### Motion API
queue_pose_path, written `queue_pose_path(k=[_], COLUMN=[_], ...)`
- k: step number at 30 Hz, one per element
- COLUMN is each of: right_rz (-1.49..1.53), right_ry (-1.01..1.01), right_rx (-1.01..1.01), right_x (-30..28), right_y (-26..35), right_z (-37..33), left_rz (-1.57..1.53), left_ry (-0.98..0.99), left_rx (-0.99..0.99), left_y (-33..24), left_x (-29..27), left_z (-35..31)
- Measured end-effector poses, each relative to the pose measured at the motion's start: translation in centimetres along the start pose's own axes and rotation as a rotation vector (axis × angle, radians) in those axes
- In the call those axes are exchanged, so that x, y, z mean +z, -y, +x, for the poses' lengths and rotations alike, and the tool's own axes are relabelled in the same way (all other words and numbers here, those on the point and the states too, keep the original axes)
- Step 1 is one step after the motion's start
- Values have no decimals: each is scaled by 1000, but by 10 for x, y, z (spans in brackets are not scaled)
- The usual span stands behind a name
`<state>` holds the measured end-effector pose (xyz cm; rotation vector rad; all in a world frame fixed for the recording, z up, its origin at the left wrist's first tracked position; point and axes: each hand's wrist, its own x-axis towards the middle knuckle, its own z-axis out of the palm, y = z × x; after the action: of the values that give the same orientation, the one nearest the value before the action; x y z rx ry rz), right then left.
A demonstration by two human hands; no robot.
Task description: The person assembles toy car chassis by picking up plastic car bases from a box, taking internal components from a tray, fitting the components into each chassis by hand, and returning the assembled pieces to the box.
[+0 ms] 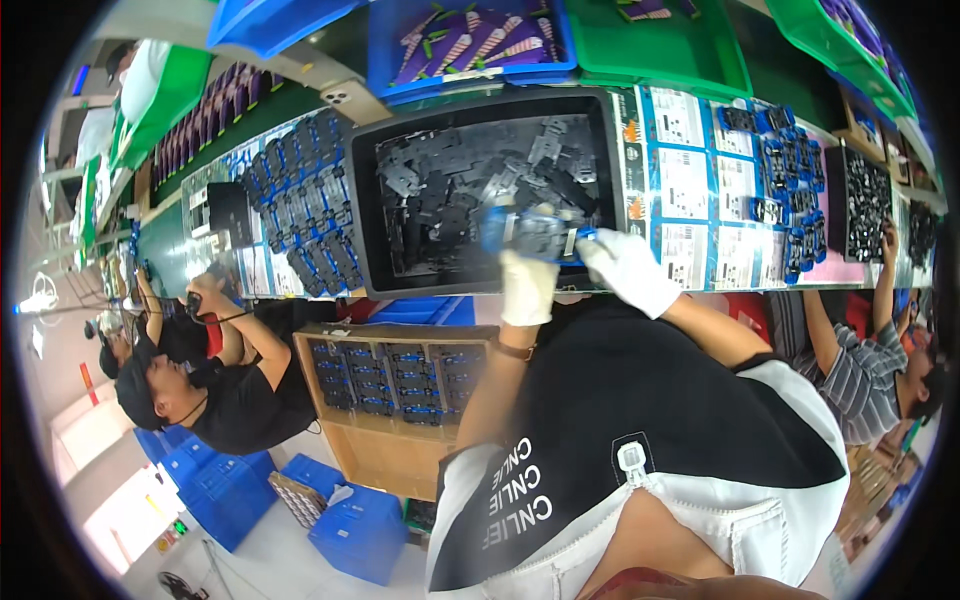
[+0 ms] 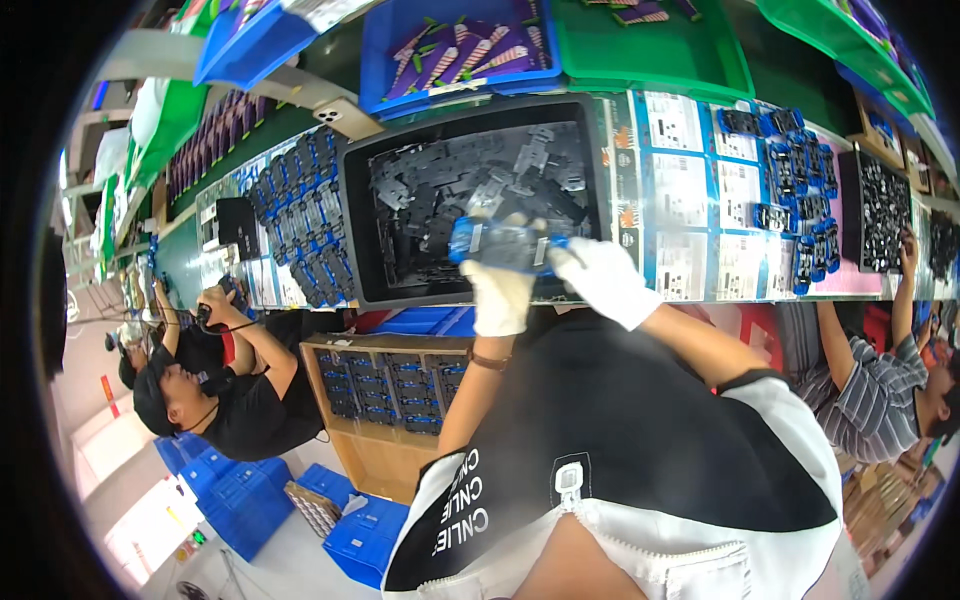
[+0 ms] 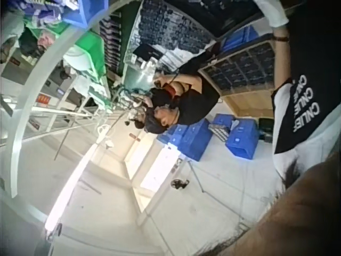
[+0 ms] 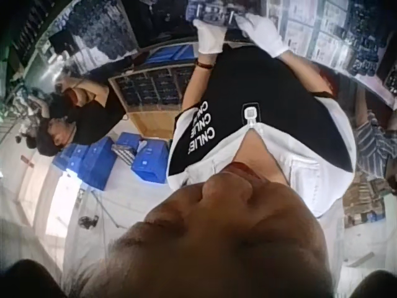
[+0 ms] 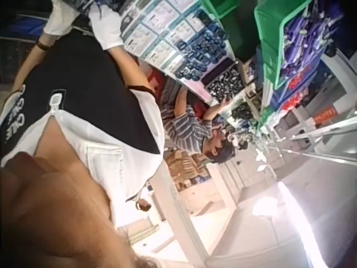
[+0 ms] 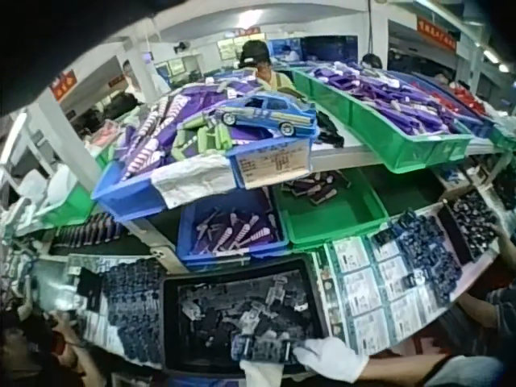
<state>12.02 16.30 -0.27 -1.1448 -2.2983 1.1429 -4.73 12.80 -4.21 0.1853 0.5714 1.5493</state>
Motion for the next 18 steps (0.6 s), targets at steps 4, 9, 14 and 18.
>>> queue_pose_path(k=[4, 9, 14, 18], right_rz=[-275, -649, -756, -528], right_ry=[151, -75, 377, 210], right_rx=[-271, -300, -181, -189], right_x=[20, 49, 45, 32], right_y=[5, -30, -14, -26], right_z=[66, 152, 184, 171], left_rz=[-16, 2, -75, -152], left_ry=[-259, -354, -388, -495], left_rx=[271, 324, 287, 258], left_y=[-66, -106, -112, -109], left_x=[-22, -58, -70, -55], left_z=[-18, -43, -53, -52])
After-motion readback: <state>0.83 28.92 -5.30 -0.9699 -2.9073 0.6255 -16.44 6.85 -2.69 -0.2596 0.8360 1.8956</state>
